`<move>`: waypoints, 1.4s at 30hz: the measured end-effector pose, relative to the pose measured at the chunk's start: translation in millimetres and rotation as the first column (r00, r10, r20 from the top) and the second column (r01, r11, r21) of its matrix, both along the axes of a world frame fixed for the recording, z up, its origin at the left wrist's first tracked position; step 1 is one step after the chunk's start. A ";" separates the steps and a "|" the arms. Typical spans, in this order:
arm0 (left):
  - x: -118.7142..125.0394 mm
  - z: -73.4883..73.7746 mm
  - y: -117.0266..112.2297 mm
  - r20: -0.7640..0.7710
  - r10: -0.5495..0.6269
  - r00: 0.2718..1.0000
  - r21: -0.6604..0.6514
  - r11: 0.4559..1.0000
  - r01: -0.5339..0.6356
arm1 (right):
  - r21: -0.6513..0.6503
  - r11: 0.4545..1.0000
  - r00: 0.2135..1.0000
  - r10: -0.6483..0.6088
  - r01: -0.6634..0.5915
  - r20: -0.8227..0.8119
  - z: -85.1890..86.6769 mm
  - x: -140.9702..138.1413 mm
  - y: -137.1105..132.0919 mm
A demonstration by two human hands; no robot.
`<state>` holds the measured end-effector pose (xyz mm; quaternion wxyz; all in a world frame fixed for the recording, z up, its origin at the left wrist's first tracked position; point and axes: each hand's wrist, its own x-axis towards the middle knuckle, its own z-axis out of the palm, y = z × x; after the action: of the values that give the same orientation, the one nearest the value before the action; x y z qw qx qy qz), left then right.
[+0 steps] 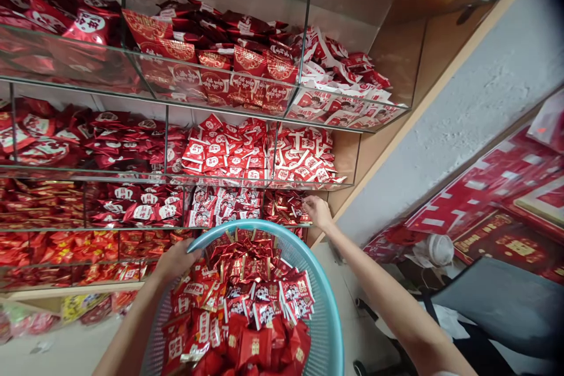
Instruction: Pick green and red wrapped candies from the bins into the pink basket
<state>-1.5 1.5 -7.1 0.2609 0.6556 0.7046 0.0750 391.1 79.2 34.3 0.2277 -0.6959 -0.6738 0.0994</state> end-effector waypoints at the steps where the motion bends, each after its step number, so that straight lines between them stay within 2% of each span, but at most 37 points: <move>1: 0.1 0.9 -0.3 0.002 0.003 1.000 0.000 1.000 -0.003 | 0.027 0.999 0.999 0.026 -0.025 -0.036 5.5 -0.3 -9.4; 3: 0.5 3.1 -0.8 -0.001 0.010 1.000 0.000 1.000 -0.010 | 0.070 0.994 0.979 0.096 -0.085 -0.181 17.7 -3.4 -31.4; 5: 1.1 5.4 -1.1 0.000 0.008 1.000 -0.009 1.000 -0.008 | 0.060 0.988 0.905 0.155 -0.143 -0.395 30.1 -10.1 -56.6; 7: 2.1 7.4 -1.2 0.009 0.007 1.000 -0.025 1.000 -0.007 | -0.027 0.979 0.801 0.151 -0.204 -0.580 39.2 -19.5 -82.4; 9: 3.3 9.1 -1.3 0.019 0.010 1.000 -0.035 0.999 -0.009 | -0.133 0.953 0.716 0.108 -0.273 -0.690 41.6 -30.2 -105.6; 12: 5.5 11.8 -2.3 0.015 0.021 1.000 -0.046 0.999 -0.020 | -0.256 0.899 0.650 0.041 -0.356 -0.759 30.5 -45.2 -130.3; 15: 7.7 15.3 -4.1 0.005 0.018 1.000 -0.049 0.999 -0.017 | -0.330 0.856 0.633 -0.005 -0.398 -0.774 12.8 -57.2 -141.9; 17: 8.5 17.1 -5.1 0.002 0.005 1.000 -0.041 0.999 -0.004 | -0.323 0.852 0.612 -0.004 -0.412 -0.791 5.8 -64.1 -145.1; 22: 8.0 15.9 -5.5 -0.041 0.008 0.999 -0.036 0.999 -0.009 | -0.301 0.835 0.545 -0.002 -0.460 -0.839 6.0 -83.6 -150.6; 25: 7.5 14.2 -5.2 -0.054 0.013 0.998 -0.018 1.000 -0.013 | -0.284 0.831 0.504 -0.006 -0.477 -0.864 -0.8 -99.3 -152.6; 28: 7.8 14.3 -5.2 -0.050 0.004 0.999 -0.011 1.000 -0.004 | -0.227 0.857 0.533 0.064 -0.462 -0.844 -16.1 -112.5 -153.1; 31: 7.9 14.8 -5.2 -0.047 0.000 0.999 -0.009 1.000 0.000 | -0.153 0.879 0.687 0.233 -0.452 -0.688 -27.3 -117.3 -155.3; 34: 7.7 14.7 -5.1 -0.035 -0.003 0.999 -0.016 1.000 0.003 | -0.134 0.877 0.809 0.353 -0.461 -0.471 -27.7 -115.9 -159.1; 42: 6.6 14.1 -5.5 -0.031 -0.002 1.000 -0.027 1.000 0.001 | -0.170 0.855 0.865 0.454 -0.490 -0.212 -21.6 -118.3 -169.4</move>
<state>5.1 -4.0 7.0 0.2587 0.6535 0.7092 0.0552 272.8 -90.2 12.6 0.1730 -0.5188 -0.7880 0.2827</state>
